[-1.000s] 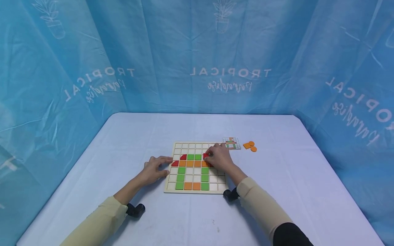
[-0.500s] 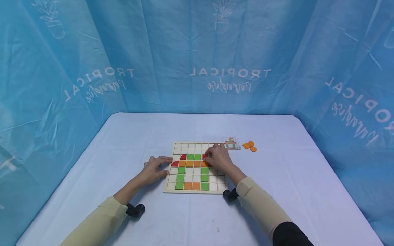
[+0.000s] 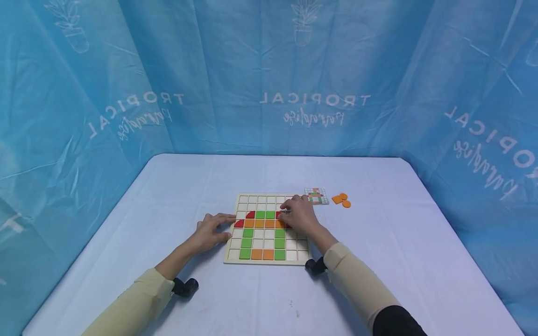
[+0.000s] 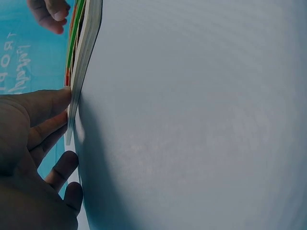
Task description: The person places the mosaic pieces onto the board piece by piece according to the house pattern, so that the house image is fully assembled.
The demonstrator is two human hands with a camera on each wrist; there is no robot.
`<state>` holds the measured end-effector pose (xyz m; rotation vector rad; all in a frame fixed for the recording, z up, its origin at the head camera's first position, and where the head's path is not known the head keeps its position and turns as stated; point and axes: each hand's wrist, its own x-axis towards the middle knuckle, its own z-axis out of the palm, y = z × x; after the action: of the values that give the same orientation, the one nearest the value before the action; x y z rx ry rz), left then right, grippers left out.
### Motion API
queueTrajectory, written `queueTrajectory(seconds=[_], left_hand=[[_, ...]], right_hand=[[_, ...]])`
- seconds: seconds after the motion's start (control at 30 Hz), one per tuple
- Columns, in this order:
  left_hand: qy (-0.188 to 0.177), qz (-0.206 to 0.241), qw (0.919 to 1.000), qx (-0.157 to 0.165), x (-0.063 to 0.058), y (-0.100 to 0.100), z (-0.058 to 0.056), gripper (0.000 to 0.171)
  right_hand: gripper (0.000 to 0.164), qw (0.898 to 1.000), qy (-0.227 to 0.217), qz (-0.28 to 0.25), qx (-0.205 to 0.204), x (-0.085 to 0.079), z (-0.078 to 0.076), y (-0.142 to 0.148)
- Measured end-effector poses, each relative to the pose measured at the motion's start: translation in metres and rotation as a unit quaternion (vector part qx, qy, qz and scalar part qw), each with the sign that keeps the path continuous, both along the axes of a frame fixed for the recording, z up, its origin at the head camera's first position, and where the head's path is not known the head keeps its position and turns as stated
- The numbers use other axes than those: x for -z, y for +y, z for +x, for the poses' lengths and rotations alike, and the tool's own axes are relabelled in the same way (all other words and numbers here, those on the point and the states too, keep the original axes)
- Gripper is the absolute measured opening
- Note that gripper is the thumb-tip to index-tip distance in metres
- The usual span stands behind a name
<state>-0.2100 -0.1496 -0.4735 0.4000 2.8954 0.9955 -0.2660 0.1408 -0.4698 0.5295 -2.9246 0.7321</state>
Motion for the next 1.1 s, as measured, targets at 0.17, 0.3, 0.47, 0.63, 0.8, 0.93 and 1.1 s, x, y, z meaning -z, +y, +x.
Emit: queueTrajectory(seconds=[0.17,0.3,0.47,0.63,0.8,0.93,1.1], left_hand=[[-0.001,-0.003,1.0,0.0,-0.001,0.0,-0.001,0.045],[-0.003,-0.001,1.0,-0.001,-0.003,-0.001,0.0,0.045],[-0.006,0.002,1.0,0.0,-0.003,-0.001,0.0,0.045],[-0.007,-0.002,1.0,0.003,-0.001,-0.002,0.0,0.044],[-0.003,-0.005,1.0,0.002,-0.001,-0.001,-0.001,0.044],[-0.002,-0.001,1.0,0.004,0.0,-0.001,-0.001,0.044],[-0.003,0.0,1.0,0.005,0.0,-0.001,-0.001,0.044]], right_hand=[[0.028,0.999,0.007,-0.027,0.033,-0.008,-0.004,0.021],[0.032,0.997,0.007,-0.041,0.069,-0.012,-0.012,0.049],[0.037,0.994,0.002,-0.035,0.106,-0.009,-0.02,0.085],[0.038,0.991,-0.013,-0.024,0.133,-0.004,-0.025,0.112],[0.039,0.99,-0.022,-0.008,0.142,-0.003,-0.03,0.126],[0.04,0.99,-0.039,0.003,0.134,0.001,-0.037,0.131],[0.041,0.993,-0.055,0.01,0.108,0.004,-0.041,0.135]])
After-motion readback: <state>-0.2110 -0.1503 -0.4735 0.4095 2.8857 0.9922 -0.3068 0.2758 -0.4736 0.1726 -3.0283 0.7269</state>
